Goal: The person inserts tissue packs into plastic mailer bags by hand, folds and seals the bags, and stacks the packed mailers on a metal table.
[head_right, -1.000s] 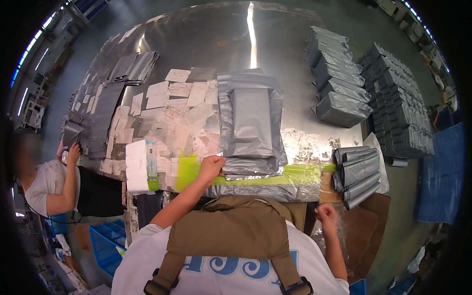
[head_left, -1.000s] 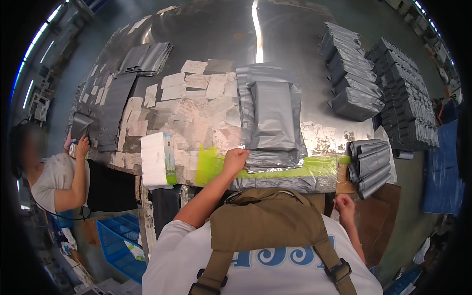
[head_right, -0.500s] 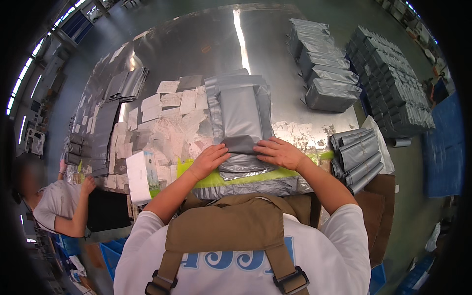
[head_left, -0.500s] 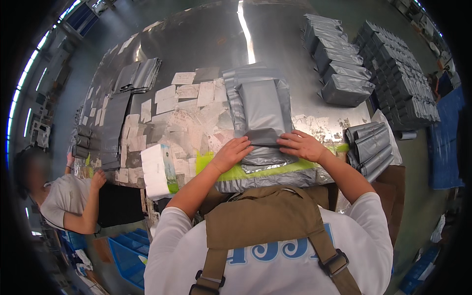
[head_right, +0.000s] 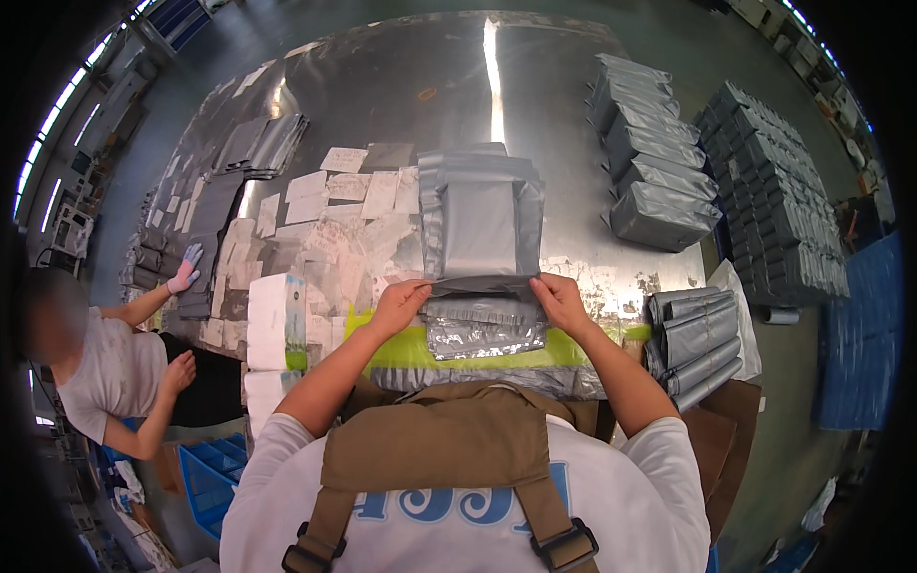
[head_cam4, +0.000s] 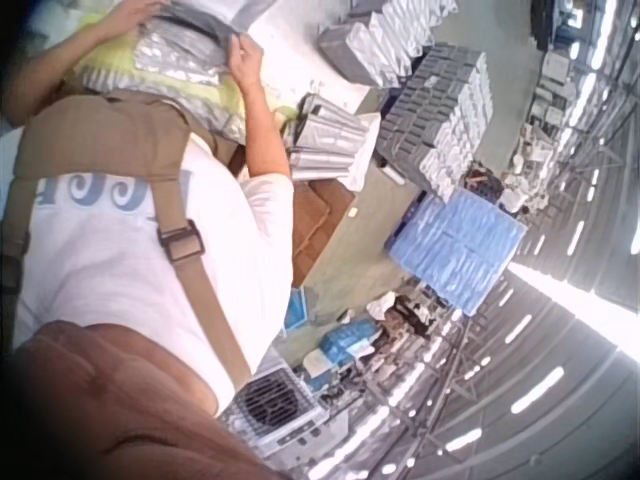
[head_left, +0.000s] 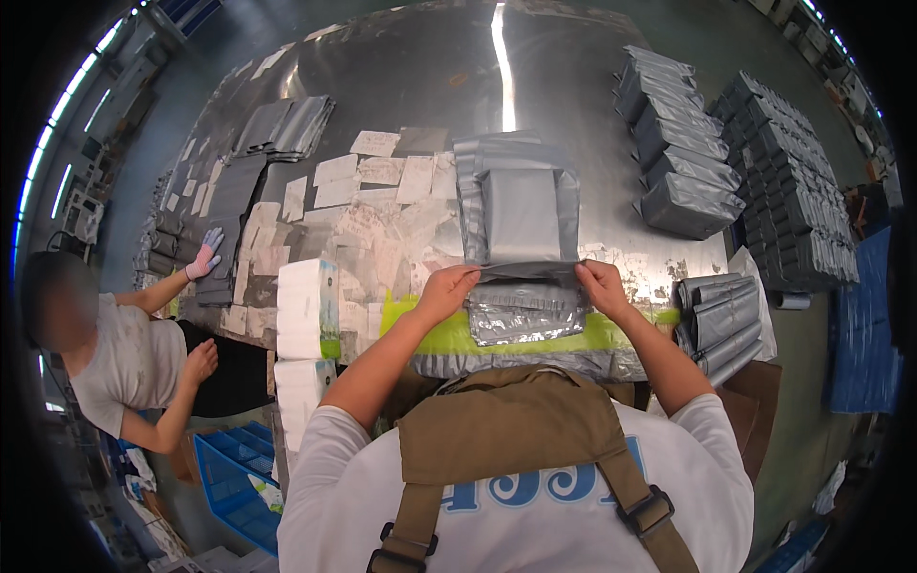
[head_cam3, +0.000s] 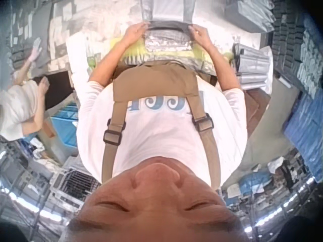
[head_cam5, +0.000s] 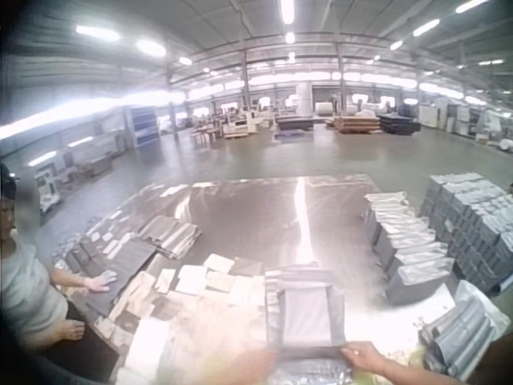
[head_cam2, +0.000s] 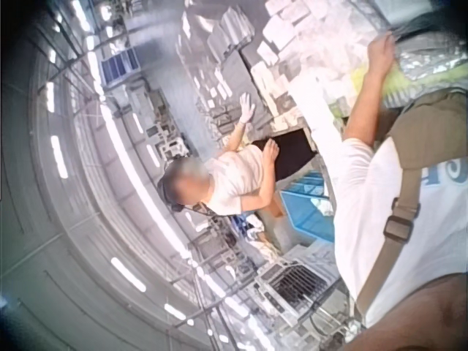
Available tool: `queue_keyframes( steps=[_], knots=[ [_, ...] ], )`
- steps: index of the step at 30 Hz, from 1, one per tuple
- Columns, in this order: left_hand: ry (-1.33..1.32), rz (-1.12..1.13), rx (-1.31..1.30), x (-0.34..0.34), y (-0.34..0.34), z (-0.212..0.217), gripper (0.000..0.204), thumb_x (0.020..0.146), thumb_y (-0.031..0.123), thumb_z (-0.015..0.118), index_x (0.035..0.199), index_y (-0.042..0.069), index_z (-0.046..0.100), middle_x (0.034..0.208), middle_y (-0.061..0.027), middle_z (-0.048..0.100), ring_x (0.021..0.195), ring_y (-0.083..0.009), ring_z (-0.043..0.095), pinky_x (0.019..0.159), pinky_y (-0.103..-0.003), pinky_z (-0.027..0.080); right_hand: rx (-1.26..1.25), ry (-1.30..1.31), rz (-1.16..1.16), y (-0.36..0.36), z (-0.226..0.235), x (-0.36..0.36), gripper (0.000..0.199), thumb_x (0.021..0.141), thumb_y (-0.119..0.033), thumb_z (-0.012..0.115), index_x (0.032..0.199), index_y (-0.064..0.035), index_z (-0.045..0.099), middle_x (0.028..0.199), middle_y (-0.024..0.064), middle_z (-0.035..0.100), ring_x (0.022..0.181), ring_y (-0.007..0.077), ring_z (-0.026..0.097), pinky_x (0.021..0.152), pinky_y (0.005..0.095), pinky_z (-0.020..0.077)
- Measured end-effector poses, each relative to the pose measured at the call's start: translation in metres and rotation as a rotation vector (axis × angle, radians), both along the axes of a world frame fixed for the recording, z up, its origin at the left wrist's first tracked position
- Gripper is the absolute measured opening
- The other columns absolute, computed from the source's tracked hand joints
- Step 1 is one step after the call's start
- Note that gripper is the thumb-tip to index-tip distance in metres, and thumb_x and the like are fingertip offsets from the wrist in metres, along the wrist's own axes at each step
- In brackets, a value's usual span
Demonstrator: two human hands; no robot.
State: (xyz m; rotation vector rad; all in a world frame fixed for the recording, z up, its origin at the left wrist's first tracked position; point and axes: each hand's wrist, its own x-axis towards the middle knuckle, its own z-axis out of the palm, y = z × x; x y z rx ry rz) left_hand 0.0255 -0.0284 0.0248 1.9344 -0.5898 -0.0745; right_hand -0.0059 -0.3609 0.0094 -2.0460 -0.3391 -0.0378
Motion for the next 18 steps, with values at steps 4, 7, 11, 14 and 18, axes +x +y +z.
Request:
queue_keyframes(
  steps=[4,7,11,14,18],
  knots=[
    [0.345,0.219,-0.047,0.037,-0.019,0.005,0.043,0.097,0.031,0.055,0.067,0.000,0.054,0.059,-0.0024,0.049,0.057,-0.0114,0.041,0.054,-0.031,0.036,0.437,0.347,-0.314,0.025,0.004,0.028,0.032,0.099,-0.029,0.051,0.080,-0.0065,0.063,0.063,-0.0044,0.052,0.057,0.0048,0.049,0.052,0.0222,0.0434],
    [0.492,0.335,-0.157,0.050,-0.043,-0.009,0.049,0.095,0.035,0.057,0.059,0.002,0.048,0.053,0.0021,0.041,0.053,-0.0089,0.033,0.050,-0.031,0.030,0.407,0.527,-0.381,0.023,-0.019,0.042,0.034,0.096,-0.035,0.054,0.077,-0.0082,0.063,0.060,-0.0031,0.051,0.051,0.0073,0.049,0.044,0.0243,0.0425],
    [0.314,0.476,-0.001,0.048,-0.049,-0.037,0.040,0.089,0.030,0.065,0.063,0.002,0.053,0.057,-0.0044,0.051,0.051,-0.0137,0.039,0.052,-0.033,0.036,0.097,0.609,-0.346,0.035,-0.002,0.045,0.030,0.092,-0.030,0.060,0.086,-0.0006,0.063,0.067,0.0030,0.057,0.056,0.0127,0.057,0.051,0.0284,0.0489],
    [-0.105,0.625,0.162,0.050,-0.041,-0.050,0.025,0.089,0.023,0.065,0.087,0.000,0.059,0.076,-0.0079,0.060,0.059,-0.0158,0.052,0.057,-0.031,0.044,-0.143,-0.037,-0.493,0.033,0.006,0.048,0.032,0.089,-0.019,0.065,0.115,-0.0026,0.057,0.108,0.0109,0.060,0.073,0.0233,0.064,0.068,0.0334,0.0523],
    [-0.135,0.335,0.297,0.047,-0.043,-0.061,0.030,0.095,0.009,0.047,0.121,-0.004,0.052,0.109,-0.0193,0.060,0.096,-0.0333,0.059,0.087,-0.039,0.046,0.144,0.162,-0.290,0.078,-0.024,0.065,0.071,0.097,-0.042,0.045,0.140,0.0117,0.025,0.144,0.0318,0.032,0.138,0.0403,0.027,0.114,0.0404,0.0220]
  ],
)
